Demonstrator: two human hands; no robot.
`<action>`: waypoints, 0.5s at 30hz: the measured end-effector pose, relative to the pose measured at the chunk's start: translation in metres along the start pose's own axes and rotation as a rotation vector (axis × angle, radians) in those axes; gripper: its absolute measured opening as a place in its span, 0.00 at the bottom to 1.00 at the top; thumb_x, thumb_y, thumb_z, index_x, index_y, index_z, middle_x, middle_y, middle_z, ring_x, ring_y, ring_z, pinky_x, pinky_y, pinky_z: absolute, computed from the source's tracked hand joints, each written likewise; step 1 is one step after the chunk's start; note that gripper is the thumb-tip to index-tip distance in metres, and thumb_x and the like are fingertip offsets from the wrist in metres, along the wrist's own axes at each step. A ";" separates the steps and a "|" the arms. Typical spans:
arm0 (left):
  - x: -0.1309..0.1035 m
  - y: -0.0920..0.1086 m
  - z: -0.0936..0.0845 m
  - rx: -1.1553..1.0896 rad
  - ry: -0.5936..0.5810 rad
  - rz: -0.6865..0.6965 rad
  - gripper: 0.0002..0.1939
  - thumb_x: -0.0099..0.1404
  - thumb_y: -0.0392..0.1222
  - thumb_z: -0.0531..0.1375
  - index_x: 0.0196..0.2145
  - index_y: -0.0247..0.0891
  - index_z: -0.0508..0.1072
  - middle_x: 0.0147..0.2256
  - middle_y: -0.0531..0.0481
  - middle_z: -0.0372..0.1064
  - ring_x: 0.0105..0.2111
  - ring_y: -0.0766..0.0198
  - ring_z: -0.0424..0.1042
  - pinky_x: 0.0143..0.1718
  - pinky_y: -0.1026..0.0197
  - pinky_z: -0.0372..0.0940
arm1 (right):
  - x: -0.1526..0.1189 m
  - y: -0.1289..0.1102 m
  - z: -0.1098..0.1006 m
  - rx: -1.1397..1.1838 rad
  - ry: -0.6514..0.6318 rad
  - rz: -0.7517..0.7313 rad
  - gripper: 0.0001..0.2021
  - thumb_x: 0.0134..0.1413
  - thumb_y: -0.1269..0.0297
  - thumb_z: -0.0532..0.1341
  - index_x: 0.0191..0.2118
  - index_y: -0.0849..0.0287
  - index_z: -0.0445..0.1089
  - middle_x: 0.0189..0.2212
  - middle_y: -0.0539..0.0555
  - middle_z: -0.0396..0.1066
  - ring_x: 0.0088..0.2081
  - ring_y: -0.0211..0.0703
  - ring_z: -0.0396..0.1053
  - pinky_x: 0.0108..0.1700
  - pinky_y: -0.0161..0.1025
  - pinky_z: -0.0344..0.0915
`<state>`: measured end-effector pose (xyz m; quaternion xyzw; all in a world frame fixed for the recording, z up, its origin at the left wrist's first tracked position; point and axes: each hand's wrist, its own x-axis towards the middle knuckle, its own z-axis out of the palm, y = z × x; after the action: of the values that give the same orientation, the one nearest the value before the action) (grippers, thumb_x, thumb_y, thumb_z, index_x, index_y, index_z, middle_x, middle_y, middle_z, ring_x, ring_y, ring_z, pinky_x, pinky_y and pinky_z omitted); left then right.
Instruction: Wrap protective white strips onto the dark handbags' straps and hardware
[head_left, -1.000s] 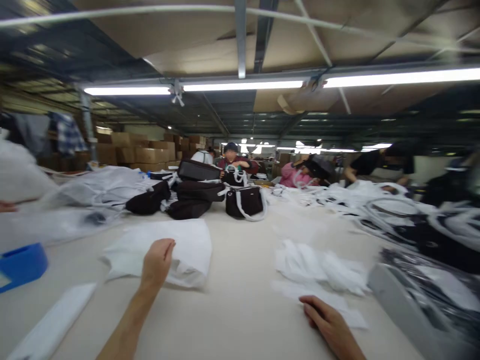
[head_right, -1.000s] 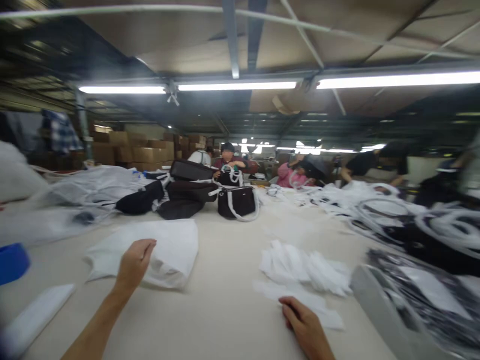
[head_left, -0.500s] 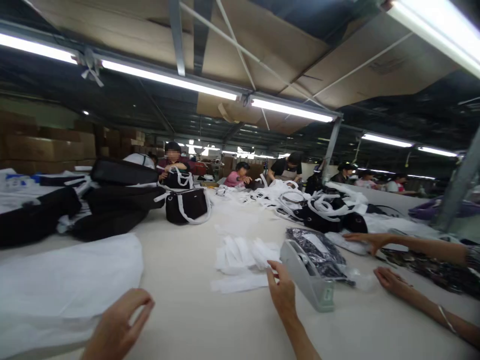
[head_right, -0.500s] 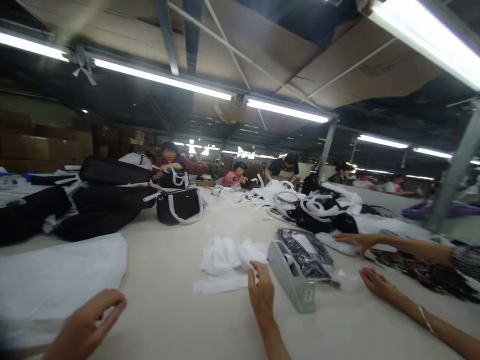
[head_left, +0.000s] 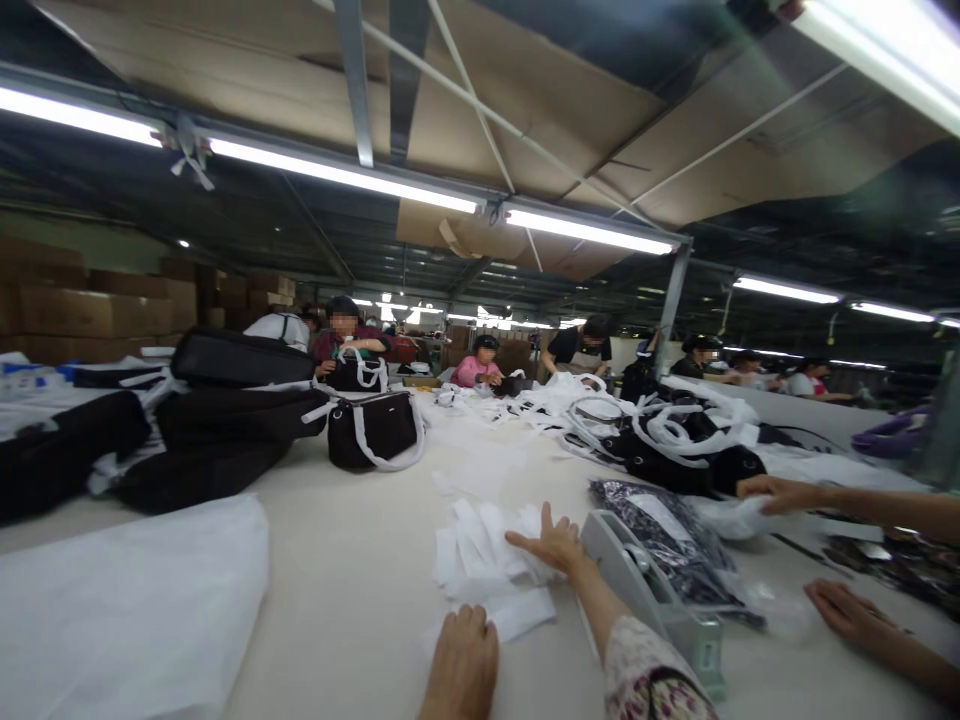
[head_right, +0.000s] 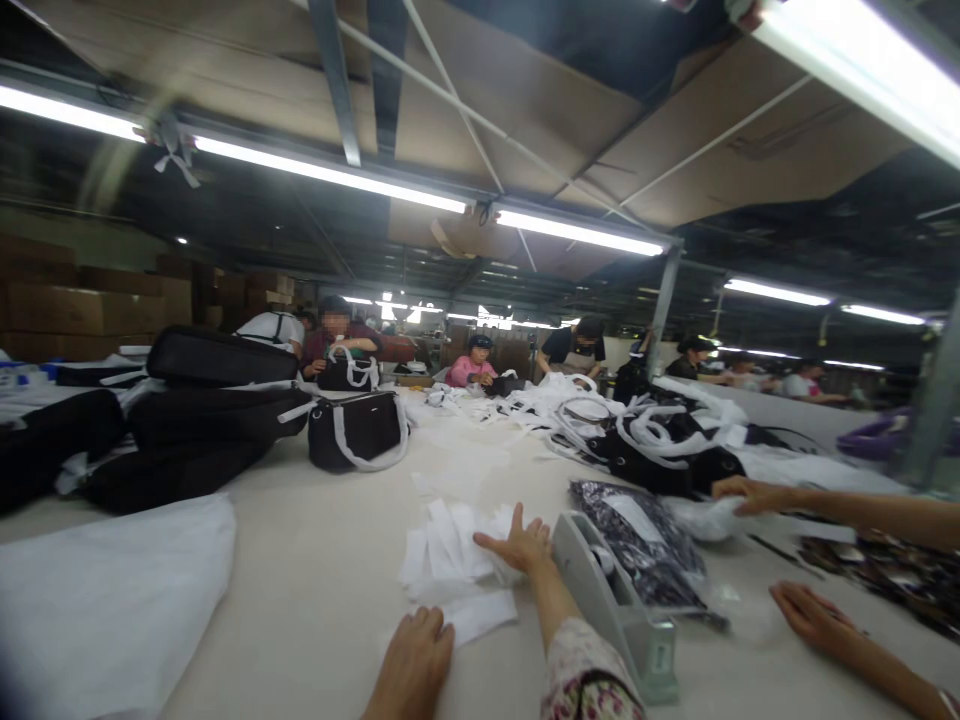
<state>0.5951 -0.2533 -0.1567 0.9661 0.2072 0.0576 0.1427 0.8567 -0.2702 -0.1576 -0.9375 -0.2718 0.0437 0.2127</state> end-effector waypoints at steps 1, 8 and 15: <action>0.001 -0.004 0.001 -0.005 0.005 0.002 0.19 0.65 0.24 0.49 0.47 0.28 0.76 0.50 0.32 0.71 0.53 0.43 0.67 0.54 0.43 0.62 | 0.002 0.000 0.003 -0.023 -0.034 0.024 0.66 0.35 0.29 0.65 0.71 0.65 0.38 0.67 0.79 0.41 0.67 0.78 0.40 0.63 0.65 0.41; -0.007 -0.039 0.006 -0.208 0.119 -0.049 0.19 0.56 0.22 0.51 0.39 0.34 0.75 0.46 0.37 0.73 0.48 0.49 0.70 0.51 0.51 0.63 | 0.015 0.010 -0.004 -0.100 -0.208 -0.005 0.54 0.44 0.39 0.69 0.69 0.64 0.47 0.63 0.74 0.57 0.62 0.69 0.58 0.61 0.61 0.53; 0.015 -0.095 -0.011 -0.660 0.359 -0.298 0.10 0.57 0.32 0.50 0.28 0.37 0.72 0.27 0.50 0.71 0.32 0.56 0.73 0.33 0.61 0.64 | 0.011 0.012 -0.009 -0.121 -0.152 -0.304 0.22 0.63 0.57 0.62 0.59 0.58 0.64 0.57 0.59 0.65 0.56 0.54 0.66 0.57 0.58 0.63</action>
<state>0.5701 -0.1614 -0.1741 0.8023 0.3371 0.2674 0.4137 0.8733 -0.2773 -0.1540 -0.8908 -0.4277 0.0655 0.1390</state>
